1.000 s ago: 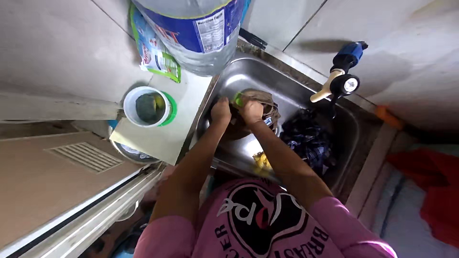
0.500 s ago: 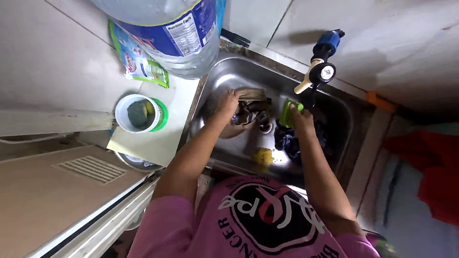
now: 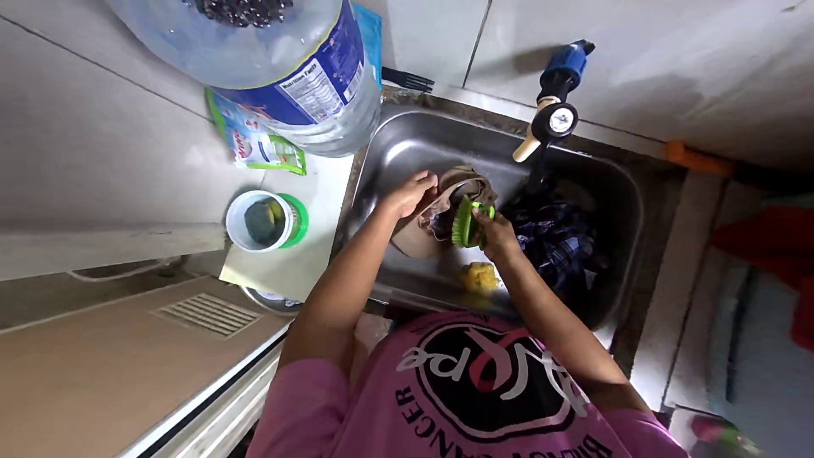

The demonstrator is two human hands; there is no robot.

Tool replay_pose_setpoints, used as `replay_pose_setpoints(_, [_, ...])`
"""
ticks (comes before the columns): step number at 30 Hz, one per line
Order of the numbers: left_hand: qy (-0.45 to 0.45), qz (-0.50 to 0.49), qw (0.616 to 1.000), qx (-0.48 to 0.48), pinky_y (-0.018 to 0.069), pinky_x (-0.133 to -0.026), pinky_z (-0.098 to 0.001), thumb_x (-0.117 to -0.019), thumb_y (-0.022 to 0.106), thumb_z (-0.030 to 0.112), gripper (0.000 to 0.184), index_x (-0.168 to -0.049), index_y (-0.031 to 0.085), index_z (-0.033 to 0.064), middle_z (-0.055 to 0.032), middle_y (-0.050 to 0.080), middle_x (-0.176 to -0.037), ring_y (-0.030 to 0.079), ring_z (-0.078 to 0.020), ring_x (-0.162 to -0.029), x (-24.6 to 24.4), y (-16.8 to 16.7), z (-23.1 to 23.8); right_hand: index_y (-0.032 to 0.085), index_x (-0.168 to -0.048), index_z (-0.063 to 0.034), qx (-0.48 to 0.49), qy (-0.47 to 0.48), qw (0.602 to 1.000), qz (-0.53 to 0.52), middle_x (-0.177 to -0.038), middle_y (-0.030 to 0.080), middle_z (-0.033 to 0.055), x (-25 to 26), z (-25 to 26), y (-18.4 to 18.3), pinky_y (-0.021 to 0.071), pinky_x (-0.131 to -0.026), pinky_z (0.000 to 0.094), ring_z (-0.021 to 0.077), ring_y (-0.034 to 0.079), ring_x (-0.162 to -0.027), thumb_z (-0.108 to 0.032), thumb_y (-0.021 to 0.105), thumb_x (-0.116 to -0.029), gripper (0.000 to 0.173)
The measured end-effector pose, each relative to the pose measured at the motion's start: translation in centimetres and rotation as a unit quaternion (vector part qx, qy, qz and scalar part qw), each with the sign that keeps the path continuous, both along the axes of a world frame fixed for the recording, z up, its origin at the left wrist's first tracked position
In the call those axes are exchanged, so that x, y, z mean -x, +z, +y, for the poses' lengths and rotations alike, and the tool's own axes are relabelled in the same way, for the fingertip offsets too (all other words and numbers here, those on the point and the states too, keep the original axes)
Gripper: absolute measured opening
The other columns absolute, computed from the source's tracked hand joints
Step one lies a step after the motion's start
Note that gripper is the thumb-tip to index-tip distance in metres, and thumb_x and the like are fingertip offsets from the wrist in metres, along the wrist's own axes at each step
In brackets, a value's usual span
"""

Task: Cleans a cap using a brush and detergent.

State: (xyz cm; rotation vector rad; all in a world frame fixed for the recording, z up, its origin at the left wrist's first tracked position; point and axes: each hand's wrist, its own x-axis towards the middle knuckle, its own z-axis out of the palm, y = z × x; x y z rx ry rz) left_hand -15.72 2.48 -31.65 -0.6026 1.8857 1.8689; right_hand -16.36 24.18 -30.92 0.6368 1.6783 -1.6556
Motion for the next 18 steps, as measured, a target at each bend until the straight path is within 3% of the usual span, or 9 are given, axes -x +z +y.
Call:
replay_pose_setpoints(2, [-0.018, -0.011, 1.000, 0.010, 0.0492, -0.100, -0.0427, -0.1107, 0.045, 0.026, 0.038, -0.136, 0.050, -0.0026, -0.0201, 0.058, -0.125, 0.058, -0.0239, -0.112, -1.0, 0.2, 0.0, 0.055, -0.129, -0.0030, -0.001, -0.017, 1.000, 0.001, -0.080, 0.060, 0.0059, 0.3, 0.5, -0.5, 0.0498, -0.051, 0.0269, 0.0105, 0.054, -0.056, -0.021, 0.063, -0.1029, 0.033])
replay_pose_setpoints(5, [-0.056, -0.009, 0.990, 0.128, 0.0479, -0.105, -0.0543, -0.0998, 0.067, 0.031, 0.059, -0.142, 0.044, -0.0026, -0.0282, 0.053, -0.139, 0.057, -0.0373, -0.126, -3.0, -0.6, -0.3, 0.055, -0.128, -0.0019, 0.002, -0.054, 0.999, -0.006, -0.083, 0.060, 0.0070, 0.8, 0.7, -1.2, 0.0506, -0.054, 0.0281, 0.0115, 0.054, -0.058, -0.021, 0.061, -0.1037, 0.031])
replay_pose_setpoints(7, [-0.040, -0.027, 0.987, 0.151, 0.0447, -0.110, -0.0550, -0.0927, 0.076, 0.019, 0.070, -0.149, 0.040, -0.0019, -0.0280, 0.047, -0.148, 0.052, -0.0390, -0.134, -4.8, -1.4, -0.6, 0.055, -0.127, -0.0022, -0.006, -0.080, 0.997, -0.016, -0.084, 0.059, 0.0062, 0.8, 0.8, -1.4, 0.0509, -0.055, 0.0279, 0.0115, 0.054, -0.059, -0.022, 0.062, -0.1036, 0.031])
replay_pose_setpoints(9, [-0.027, -0.057, 0.988, 0.140, 0.0455, -0.108, -0.0565, -0.0905, 0.071, 0.004, 0.067, -0.151, 0.042, 0.0021, -0.0259, 0.051, -0.146, 0.054, -0.0396, -0.131, -6.9, -2.1, -0.6, 0.056, -0.126, -0.0033, -0.015, -0.100, 0.995, -0.025, -0.083, 0.057, 0.0054, 0.4, 0.8, -1.7, 0.0509, -0.055, 0.0276, 0.0114, 0.053, -0.059, -0.024, 0.063, -0.1034, 0.031])
replay_pose_setpoints(11, [-0.038, -0.085, 0.991, 0.099, 0.0463, -0.106, -0.0561, -0.0923, 0.064, -0.001, 0.069, -0.155, 0.039, 0.0107, -0.0202, 0.052, -0.149, 0.054, -0.0364, -0.132, -8.2, -2.0, 0.0, 0.056, -0.127, -0.0040, -0.018, -0.096, 0.995, -0.033, -0.086, 0.057, 0.0059, 0.0, 0.3, -1.0, 0.0501, -0.055, 0.0278, 0.0117, 0.053, -0.059, -0.030, 0.063, -0.1033, 0.036])
replay_pose_setpoints(14, [-0.077, -0.105, 0.990, 0.047, 0.0392, -0.116, -0.0516, -0.0939, 0.055, -0.009, 0.083, -0.164, 0.018, 0.0141, -0.0158, 0.036, -0.162, 0.042, -0.0304, -0.145, -8.1, -0.5, 1.9, 0.055, -0.128, -0.0059, 0.009, -0.024, 0.998, -0.061, -0.082, 0.058, 0.0051, -2.2, -1.6, 2.4, 0.0487, -0.049, 0.0256, 0.0099, 0.051, -0.053, -0.035, 0.063, -0.1027, 0.040])
replay_pose_setpoints(15, [-0.080, -0.101, 0.991, 0.039, 0.0423, -0.113, -0.0512, -0.0933, 0.056, -0.010, 0.081, -0.163, 0.021, 0.0127, -0.0170, 0.041, -0.159, 0.046, -0.0301, -0.142, -8.2, 0.1, 2.9, 0.055, -0.130, -0.0079, 0.021, -0.002, 0.997, -0.076, -0.080, 0.057, 0.0044, -3.0, -2.4, 3.3, 0.0470, -0.047, 0.0245, 0.0093, 0.050, -0.052, -0.036, 0.063, -0.1025, 0.040])
replay_pose_setpoints(16, [-0.078, -0.086, 0.992, 0.041, 0.0479, -0.107, -0.0491, -0.0938, 0.061, -0.009, 0.071, -0.157, 0.033, 0.0090, -0.0188, 0.052, -0.147, 0.055, -0.0290, -0.131, -8.3, 0.9, 4.0, 0.056, -0.129, -0.0082, 0.022, 0.008, 0.996, -0.082, -0.077, 0.056, 0.0034, -3.3, -3.0, 3.8, 0.0452, -0.045, 0.0236, 0.0086, 0.048, -0.050, -0.035, 0.064, -0.1021, 0.039])
replay_pose_setpoints(18, [-0.109, -0.059, 0.991, 0.056, 0.0464, -0.110, -0.0461, -0.0963, 0.060, -0.004, 0.062, -0.154, 0.038, 0.0042, -0.0194, 0.055, -0.144, 0.056, -0.0271, -0.131, -8.6, 1.9, 5.2, 0.058, -0.126, -0.0070, 0.000, 0.007, 0.997, -0.076, -0.081, 0.054, 0.0019, -1.7, -3.2, 3.9, 0.0433, -0.050, 0.0245, 0.0082, 0.046, -0.055, -0.037, 0.063, -0.1025, 0.039])
